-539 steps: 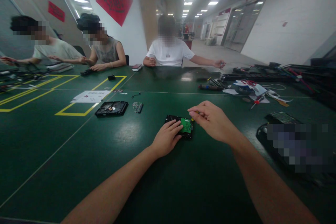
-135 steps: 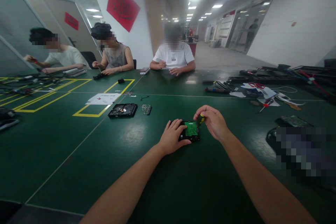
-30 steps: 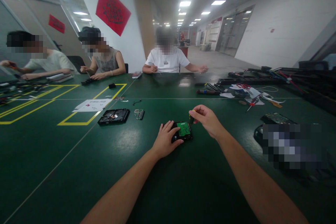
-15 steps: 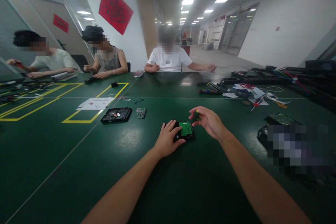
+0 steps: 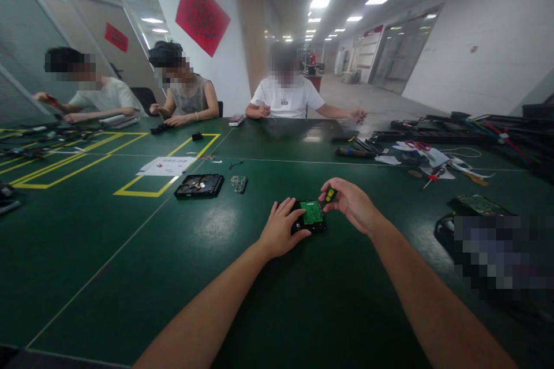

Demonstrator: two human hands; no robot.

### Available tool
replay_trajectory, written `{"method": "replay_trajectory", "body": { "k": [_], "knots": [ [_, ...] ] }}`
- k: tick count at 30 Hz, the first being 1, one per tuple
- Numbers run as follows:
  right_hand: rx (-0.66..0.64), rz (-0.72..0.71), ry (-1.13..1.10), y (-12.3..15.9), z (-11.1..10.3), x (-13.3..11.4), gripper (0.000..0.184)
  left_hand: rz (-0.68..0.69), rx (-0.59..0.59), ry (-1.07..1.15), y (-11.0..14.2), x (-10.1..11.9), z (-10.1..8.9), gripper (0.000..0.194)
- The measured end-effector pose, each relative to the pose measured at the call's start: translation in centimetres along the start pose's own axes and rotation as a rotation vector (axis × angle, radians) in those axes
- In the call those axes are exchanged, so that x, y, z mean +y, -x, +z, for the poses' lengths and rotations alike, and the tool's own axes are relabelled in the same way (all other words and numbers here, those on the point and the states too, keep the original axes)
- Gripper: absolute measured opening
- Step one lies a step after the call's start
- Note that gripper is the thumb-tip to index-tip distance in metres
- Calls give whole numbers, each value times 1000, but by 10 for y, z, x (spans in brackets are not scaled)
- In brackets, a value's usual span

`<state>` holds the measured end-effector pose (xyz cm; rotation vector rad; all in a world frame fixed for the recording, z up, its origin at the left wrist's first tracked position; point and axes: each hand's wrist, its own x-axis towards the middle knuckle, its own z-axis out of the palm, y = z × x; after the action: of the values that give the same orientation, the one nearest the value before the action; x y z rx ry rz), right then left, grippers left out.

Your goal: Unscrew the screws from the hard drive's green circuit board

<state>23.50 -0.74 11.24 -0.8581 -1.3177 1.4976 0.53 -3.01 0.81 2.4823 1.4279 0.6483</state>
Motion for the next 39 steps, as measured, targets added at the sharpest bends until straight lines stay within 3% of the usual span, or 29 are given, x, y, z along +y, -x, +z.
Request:
{"method": "replay_trajectory", "body": {
  "k": [10,15,25,39],
  "knots": [
    [-9,47,85,4,4,-6,17,6,-12,-12,0,-2,0,63],
    [58,-19,234,2,2,-4,26,7,-13,-6,0,-2,1,62],
    [3,8,122,6,8,-7,22,7,-9,0,0,0,0,61],
    [90,-49,100,3,6,-3,26,13,12,-11,0,-2,4,59]
  ]
}}
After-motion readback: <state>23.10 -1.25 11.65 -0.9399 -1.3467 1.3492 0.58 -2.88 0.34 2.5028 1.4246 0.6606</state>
